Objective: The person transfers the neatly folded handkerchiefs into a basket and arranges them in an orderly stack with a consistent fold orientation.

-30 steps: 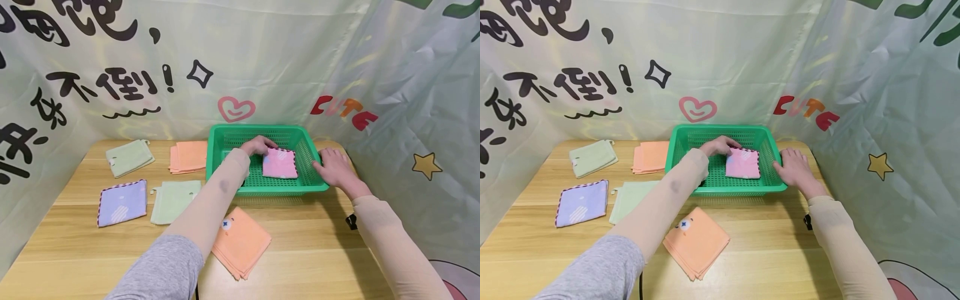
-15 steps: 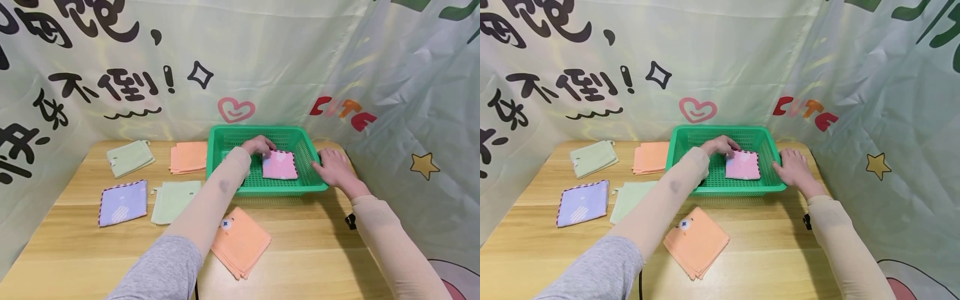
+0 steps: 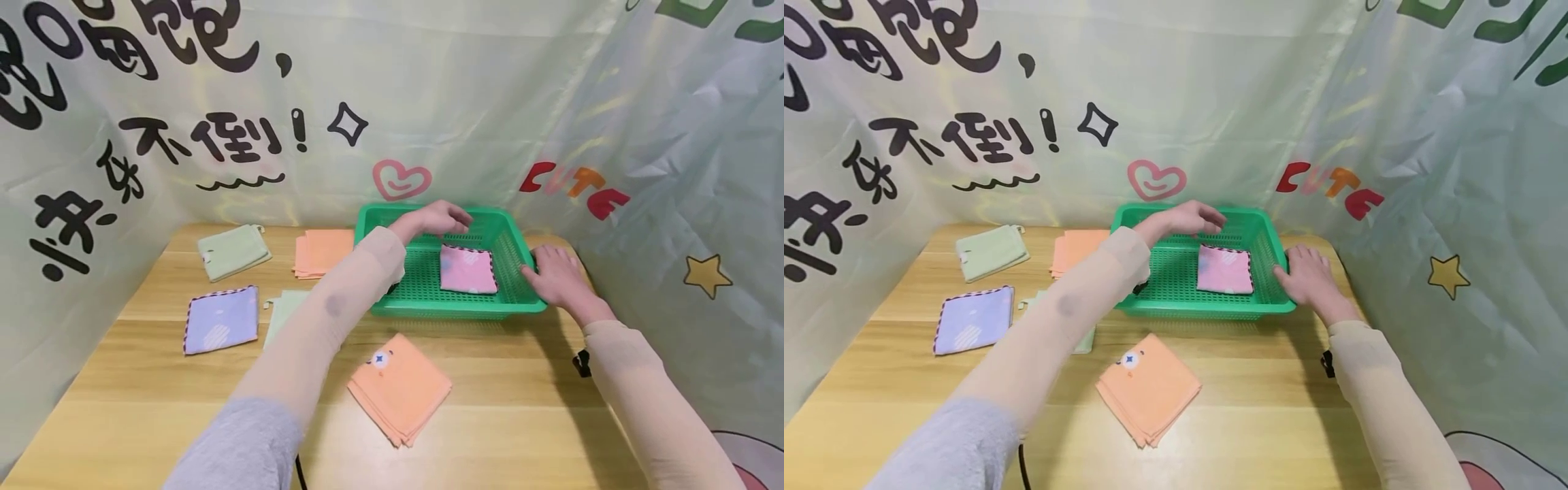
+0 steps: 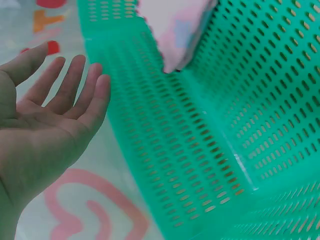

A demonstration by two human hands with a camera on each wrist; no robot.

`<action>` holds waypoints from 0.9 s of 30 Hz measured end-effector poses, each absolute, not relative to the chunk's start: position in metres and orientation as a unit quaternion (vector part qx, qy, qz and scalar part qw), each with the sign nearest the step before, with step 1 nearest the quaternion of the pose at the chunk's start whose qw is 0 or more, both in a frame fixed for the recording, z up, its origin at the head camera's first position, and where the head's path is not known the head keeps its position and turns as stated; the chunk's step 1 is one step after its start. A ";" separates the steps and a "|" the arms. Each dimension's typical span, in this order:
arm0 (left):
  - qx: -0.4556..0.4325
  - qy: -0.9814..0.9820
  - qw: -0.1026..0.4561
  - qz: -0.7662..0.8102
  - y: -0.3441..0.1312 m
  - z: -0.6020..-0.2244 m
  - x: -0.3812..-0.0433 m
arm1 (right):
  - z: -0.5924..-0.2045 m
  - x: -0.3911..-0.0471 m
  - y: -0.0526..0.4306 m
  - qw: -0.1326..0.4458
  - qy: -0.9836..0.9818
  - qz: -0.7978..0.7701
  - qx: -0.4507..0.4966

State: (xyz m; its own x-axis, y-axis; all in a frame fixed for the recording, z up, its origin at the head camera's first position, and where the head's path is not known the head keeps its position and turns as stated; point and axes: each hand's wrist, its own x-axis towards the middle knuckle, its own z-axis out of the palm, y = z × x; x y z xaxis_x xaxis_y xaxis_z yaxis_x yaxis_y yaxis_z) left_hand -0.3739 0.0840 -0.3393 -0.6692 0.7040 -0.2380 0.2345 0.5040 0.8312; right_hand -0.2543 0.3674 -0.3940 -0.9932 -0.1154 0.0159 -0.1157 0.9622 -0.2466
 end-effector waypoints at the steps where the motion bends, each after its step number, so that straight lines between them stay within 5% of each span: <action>1: 0.295 0.815 0.288 0.406 0.083 -0.337 -0.371 | -0.394 -0.253 0.368 0.000 -0.991 0.124 0.058; 27: 0.437 0.786 0.130 0.418 -0.008 -0.304 -0.261 | -0.392 -0.249 0.370 -0.009 -0.991 0.116 0.065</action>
